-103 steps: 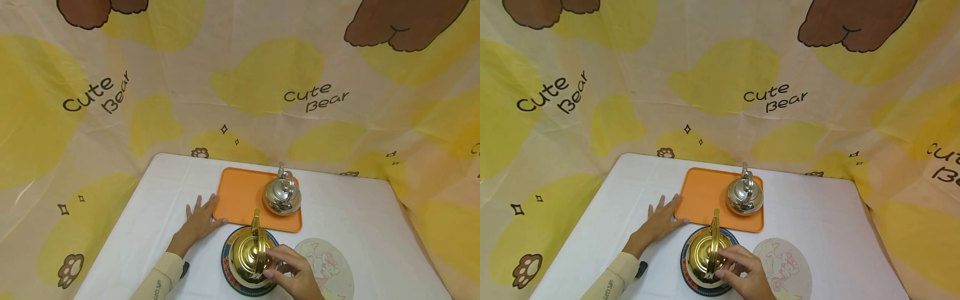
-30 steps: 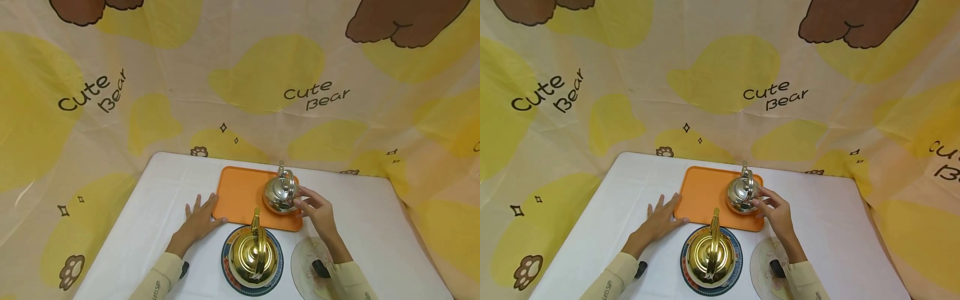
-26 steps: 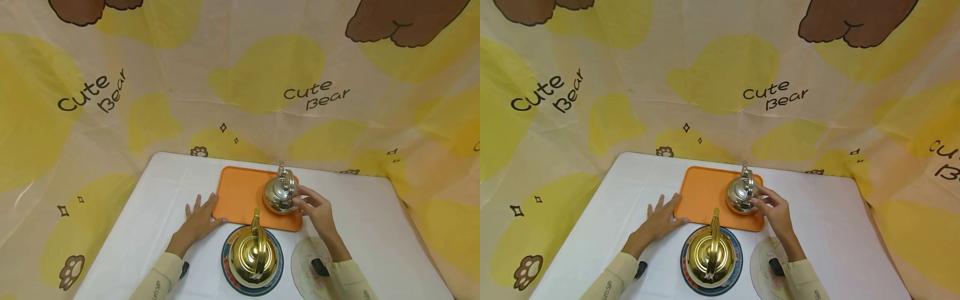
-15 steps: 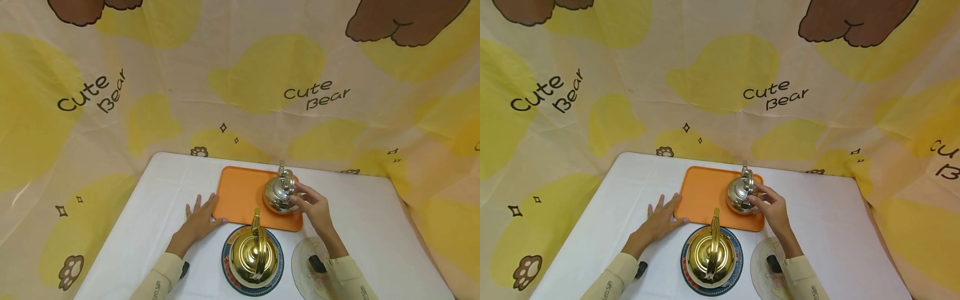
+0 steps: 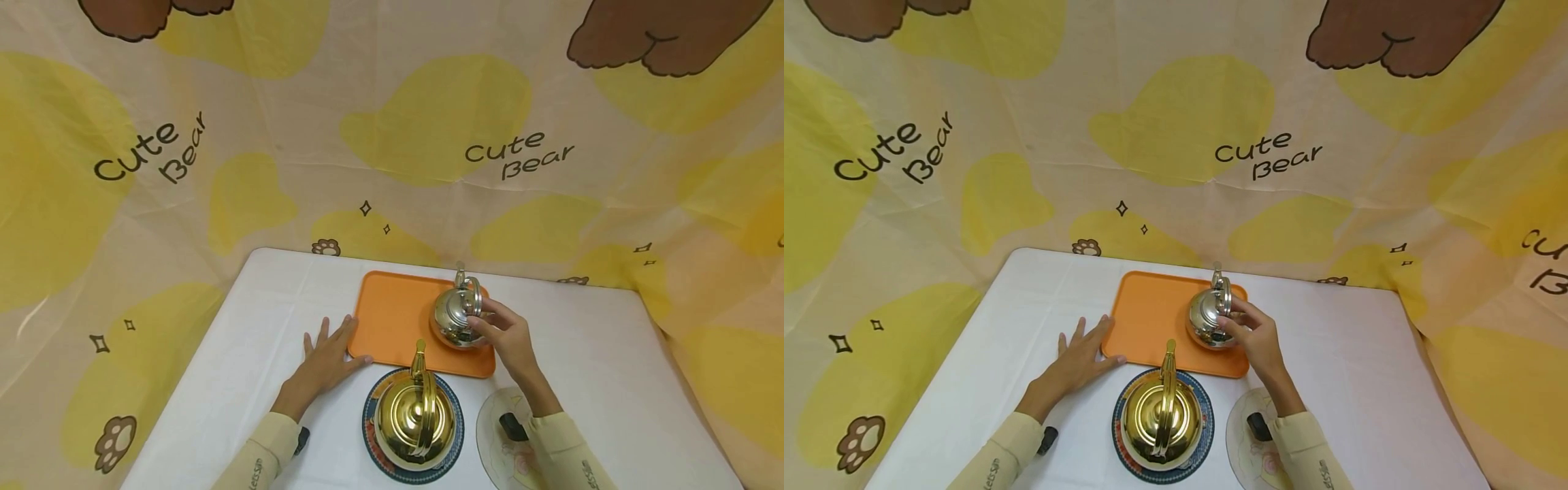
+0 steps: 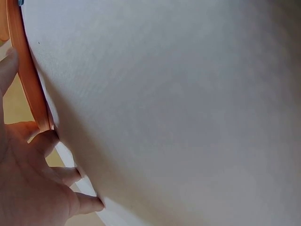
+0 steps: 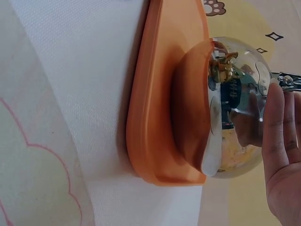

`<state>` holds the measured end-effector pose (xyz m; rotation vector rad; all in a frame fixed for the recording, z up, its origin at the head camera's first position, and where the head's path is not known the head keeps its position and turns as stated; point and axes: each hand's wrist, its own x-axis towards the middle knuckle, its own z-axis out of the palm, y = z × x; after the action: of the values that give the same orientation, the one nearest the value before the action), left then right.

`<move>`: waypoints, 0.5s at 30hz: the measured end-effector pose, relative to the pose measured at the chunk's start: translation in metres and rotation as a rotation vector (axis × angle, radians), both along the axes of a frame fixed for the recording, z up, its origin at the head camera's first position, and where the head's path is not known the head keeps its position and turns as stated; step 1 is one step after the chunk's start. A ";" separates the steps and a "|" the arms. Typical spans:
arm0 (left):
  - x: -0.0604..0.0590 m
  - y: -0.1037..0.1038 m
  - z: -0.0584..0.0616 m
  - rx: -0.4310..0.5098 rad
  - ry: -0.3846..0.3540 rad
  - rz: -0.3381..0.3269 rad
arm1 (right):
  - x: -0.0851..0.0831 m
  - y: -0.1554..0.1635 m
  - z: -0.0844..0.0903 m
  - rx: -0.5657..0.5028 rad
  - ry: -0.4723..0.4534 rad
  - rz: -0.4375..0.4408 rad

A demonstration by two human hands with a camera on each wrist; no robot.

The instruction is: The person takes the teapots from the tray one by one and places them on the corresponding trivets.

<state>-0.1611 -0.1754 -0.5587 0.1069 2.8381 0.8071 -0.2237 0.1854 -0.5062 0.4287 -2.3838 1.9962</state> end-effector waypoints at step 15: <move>0.001 0.000 0.001 0.010 0.001 0.000 | -0.003 -0.008 -0.001 -0.044 -0.024 0.034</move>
<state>-0.1600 -0.1751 -0.5572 0.1083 2.8353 0.8216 -0.2262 0.1776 -0.5073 0.4504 -2.3565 2.0755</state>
